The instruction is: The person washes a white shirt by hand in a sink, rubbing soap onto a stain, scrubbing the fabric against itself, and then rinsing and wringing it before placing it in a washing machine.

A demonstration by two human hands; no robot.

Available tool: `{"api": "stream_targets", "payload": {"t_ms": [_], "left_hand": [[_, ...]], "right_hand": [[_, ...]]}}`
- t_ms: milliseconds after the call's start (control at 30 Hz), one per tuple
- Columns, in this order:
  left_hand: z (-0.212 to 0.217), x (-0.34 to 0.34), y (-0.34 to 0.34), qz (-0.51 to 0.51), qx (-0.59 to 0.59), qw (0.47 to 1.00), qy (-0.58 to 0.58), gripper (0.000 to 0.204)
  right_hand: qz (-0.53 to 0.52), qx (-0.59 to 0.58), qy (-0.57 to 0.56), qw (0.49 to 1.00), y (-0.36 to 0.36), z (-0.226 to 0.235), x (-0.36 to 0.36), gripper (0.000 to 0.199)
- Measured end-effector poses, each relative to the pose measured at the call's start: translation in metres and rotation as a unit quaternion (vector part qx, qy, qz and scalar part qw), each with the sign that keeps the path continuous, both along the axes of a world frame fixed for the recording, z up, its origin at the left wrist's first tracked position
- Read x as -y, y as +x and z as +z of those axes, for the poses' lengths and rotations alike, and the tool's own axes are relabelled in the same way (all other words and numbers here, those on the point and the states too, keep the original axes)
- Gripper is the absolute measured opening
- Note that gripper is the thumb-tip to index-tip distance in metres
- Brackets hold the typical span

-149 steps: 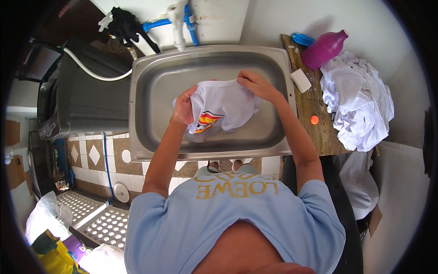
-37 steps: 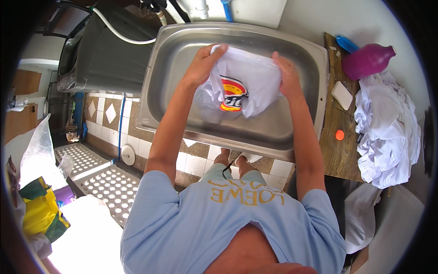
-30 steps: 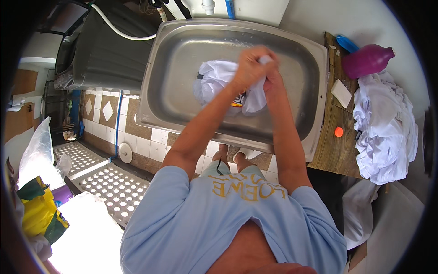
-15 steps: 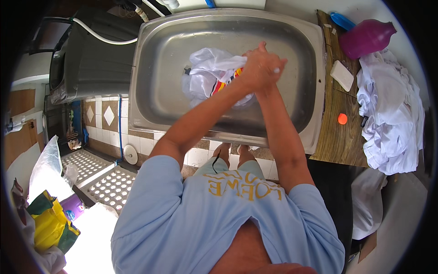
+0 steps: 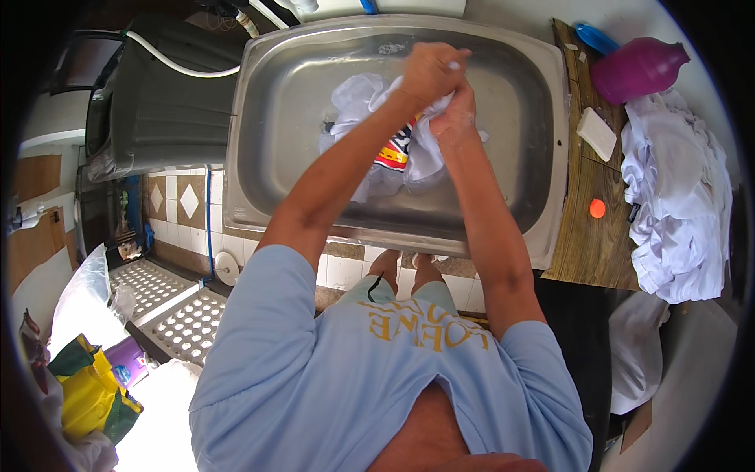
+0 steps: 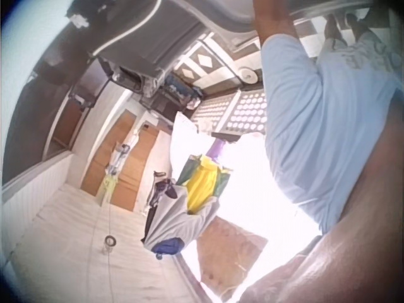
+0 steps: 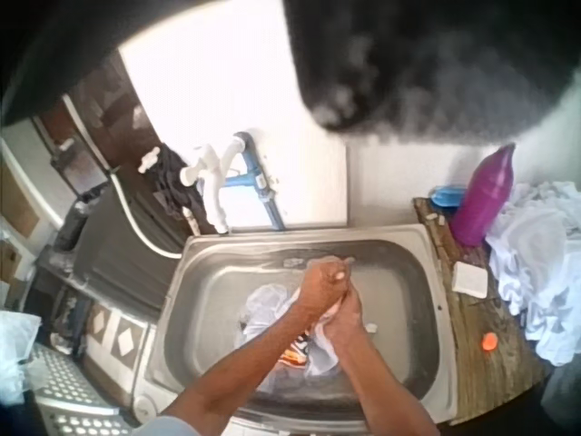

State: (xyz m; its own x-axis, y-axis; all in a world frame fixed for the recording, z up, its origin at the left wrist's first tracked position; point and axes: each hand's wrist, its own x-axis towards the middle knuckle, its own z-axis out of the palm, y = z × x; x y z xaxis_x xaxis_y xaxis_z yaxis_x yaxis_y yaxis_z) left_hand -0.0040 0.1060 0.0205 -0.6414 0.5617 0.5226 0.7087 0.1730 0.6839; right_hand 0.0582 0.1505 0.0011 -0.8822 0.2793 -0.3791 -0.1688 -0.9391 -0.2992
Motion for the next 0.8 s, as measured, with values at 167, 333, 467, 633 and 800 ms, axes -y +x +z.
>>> {"api": "stream_targets", "payload": {"t_ms": [167,333,467,633,800], "left_hand": [[0.012,-0.006,0.000,-0.034,0.149,0.988,-0.016,0.005],[0.004,0.006,0.006,-0.028,0.072,0.997,-0.003,0.007],[-0.027,-0.006,0.009,-0.039,-0.027,0.998,0.047,0.006],[-0.011,0.035,-0.067,0.126,0.198,0.972,0.003,0.047],[0.012,0.068,-0.065,0.036,0.407,0.913,-0.009,0.057]], "right_hand": [[-0.030,-0.163,0.095,0.982,0.026,-0.046,-0.015,0.046],[-0.019,0.042,-0.033,0.998,0.003,0.013,0.004,0.038],[-0.006,-0.099,0.050,0.994,0.016,-0.053,-0.020,0.038],[-0.014,-0.008,0.078,0.997,0.004,0.003,-0.027,0.050],[-0.047,0.019,0.064,0.997,0.005,0.018,-0.041,0.053]]}}
